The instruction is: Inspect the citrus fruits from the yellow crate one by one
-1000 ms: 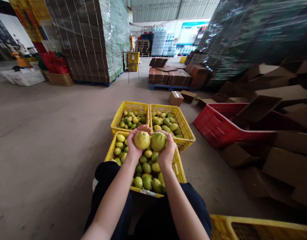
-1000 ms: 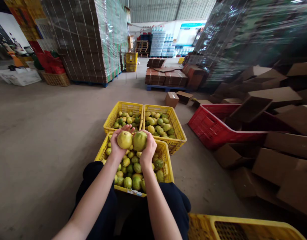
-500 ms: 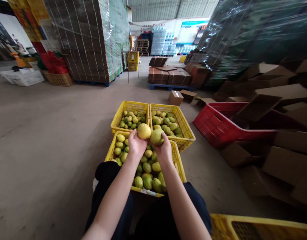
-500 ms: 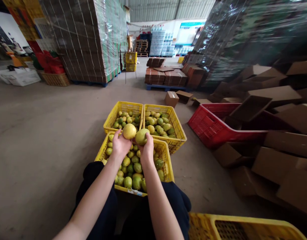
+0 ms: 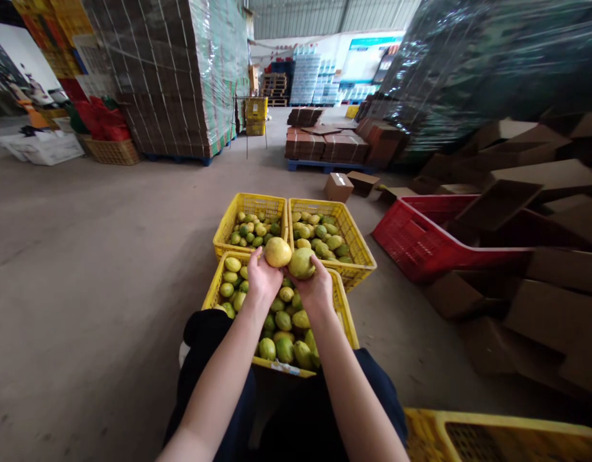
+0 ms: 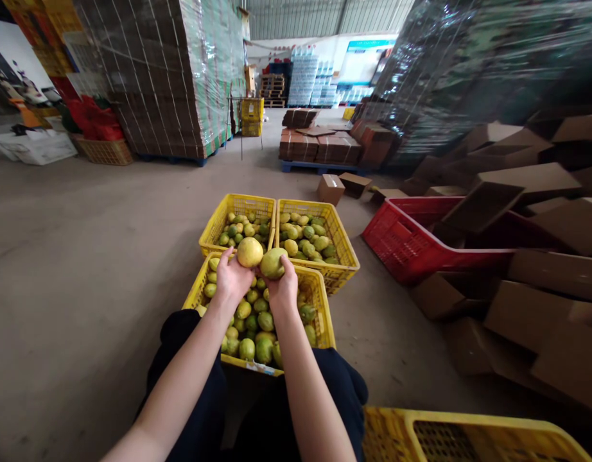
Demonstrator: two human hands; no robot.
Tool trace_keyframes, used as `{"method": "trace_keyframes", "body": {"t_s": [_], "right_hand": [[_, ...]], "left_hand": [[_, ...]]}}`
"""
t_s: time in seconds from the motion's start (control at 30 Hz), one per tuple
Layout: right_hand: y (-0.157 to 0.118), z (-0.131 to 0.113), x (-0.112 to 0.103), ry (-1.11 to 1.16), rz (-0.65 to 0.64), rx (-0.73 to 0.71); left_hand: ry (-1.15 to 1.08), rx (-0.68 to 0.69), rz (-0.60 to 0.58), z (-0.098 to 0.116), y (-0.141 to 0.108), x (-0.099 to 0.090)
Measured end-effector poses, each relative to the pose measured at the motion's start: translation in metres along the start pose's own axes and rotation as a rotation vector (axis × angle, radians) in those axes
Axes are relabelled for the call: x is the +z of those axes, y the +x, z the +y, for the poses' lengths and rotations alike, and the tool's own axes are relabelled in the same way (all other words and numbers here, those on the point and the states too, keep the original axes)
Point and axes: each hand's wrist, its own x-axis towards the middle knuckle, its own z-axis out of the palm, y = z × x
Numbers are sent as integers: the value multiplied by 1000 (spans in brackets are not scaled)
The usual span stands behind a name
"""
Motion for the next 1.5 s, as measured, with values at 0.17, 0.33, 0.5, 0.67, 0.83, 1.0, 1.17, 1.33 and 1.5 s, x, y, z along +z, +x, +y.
{"method": "trace_keyframes", "body": {"t_s": [0.17,0.33,0.5,0.67,0.83,1.0,1.17,1.33,1.5], "right_hand": [[-12,-10,8,13,-27,-88],[-27,-14,12,-120,-207,-211],[-31,-15,9,-313,-255,-436],[-27,-13,8,-308,-205,-448],[-24,-8,8,-274,-188,-421],[-26,-5,14,-180,-73,-323],[-25,-13,18,-4,-92,-112],[-21,-18,18,85,0,51],[-12,-14,15,139,27,54]], "left_hand": [[-6,50,-125,-1,-6,3],[37,90,-165,7,-14,3],[74,159,-220,10,-16,2],[66,116,-80,7,-12,3],[-58,2,3,3,-9,3],[-99,-37,97,1,-6,2],[-152,-50,120,5,-6,5],[-100,-92,37,12,-9,8],[-19,-54,-19,14,-6,5]]}}
